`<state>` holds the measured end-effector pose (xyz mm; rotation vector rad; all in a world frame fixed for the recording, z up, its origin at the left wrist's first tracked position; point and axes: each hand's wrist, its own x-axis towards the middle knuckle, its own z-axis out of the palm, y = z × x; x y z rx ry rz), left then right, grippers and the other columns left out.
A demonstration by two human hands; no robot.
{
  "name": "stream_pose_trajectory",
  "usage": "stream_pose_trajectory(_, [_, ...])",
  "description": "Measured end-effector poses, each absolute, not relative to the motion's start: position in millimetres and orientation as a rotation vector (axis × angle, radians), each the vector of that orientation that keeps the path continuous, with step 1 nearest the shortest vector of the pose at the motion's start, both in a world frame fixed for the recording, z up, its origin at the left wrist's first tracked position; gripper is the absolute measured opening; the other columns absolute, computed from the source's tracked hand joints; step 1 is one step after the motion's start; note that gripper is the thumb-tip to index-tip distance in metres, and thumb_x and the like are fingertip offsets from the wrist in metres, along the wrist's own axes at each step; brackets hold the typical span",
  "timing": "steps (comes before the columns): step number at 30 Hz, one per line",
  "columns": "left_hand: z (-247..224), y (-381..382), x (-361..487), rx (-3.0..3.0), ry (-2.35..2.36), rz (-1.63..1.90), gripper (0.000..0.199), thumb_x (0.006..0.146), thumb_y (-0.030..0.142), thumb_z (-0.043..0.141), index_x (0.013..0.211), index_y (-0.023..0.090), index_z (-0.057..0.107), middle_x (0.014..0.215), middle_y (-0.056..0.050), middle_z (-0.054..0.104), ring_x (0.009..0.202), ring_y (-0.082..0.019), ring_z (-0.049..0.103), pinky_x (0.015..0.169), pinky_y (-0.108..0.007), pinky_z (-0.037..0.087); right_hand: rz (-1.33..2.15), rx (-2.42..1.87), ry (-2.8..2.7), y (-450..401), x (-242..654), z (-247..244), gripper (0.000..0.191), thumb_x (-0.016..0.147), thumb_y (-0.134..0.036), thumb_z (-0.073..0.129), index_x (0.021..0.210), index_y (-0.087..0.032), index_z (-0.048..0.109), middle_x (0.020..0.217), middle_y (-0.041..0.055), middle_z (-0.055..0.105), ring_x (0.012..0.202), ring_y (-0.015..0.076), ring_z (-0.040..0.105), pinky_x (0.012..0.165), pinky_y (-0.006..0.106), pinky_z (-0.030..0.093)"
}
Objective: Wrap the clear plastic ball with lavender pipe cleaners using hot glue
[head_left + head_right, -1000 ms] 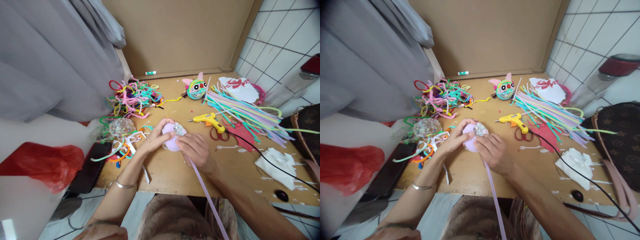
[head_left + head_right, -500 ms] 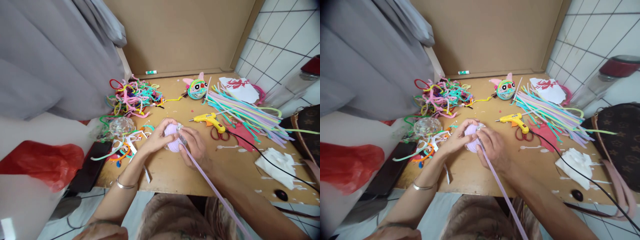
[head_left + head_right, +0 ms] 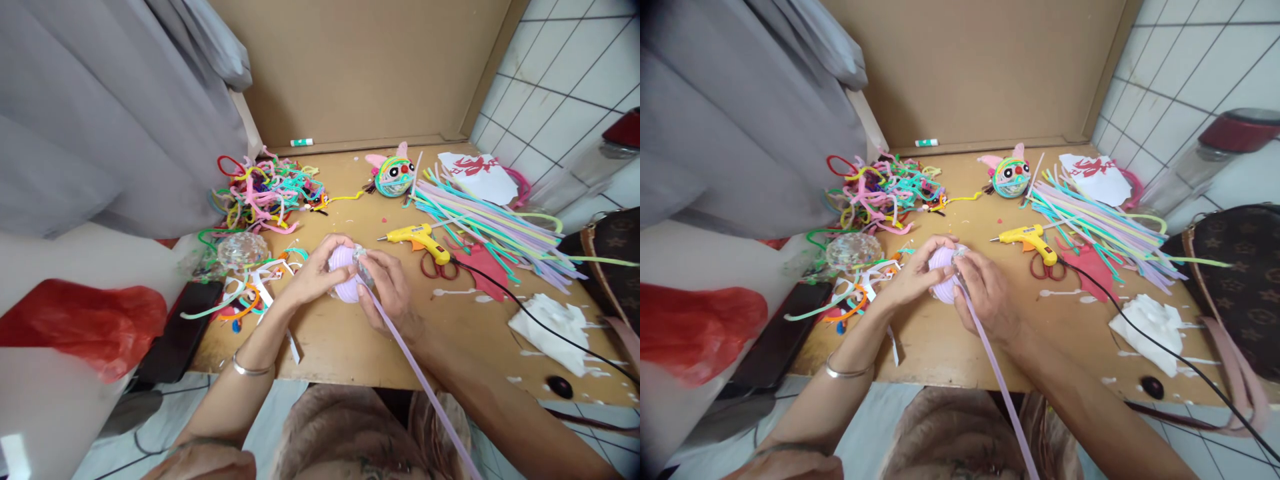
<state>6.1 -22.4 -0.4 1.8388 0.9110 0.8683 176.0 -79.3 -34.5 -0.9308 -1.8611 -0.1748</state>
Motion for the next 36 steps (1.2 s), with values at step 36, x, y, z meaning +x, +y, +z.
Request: stream_pose_trajectory(36, [0.0, -22.8, 6.3, 1.934, 0.896, 0.874, 0.035, 0.078, 0.030, 0.061, 0.110, 0.021, 0.053, 0.123, -0.007, 0.054, 0.110, -0.022, 0.053, 0.094, -0.035, 0.043, -0.157, -0.957, -1.942, -77.9, 176.4, -31.8, 0.047, 0.089, -0.019, 0.051, 0.135, -0.018, 0.044, 0.131, 0.0178, 0.044, 0.119, 0.0288, 0.050, 0.095, 0.047, 0.053])
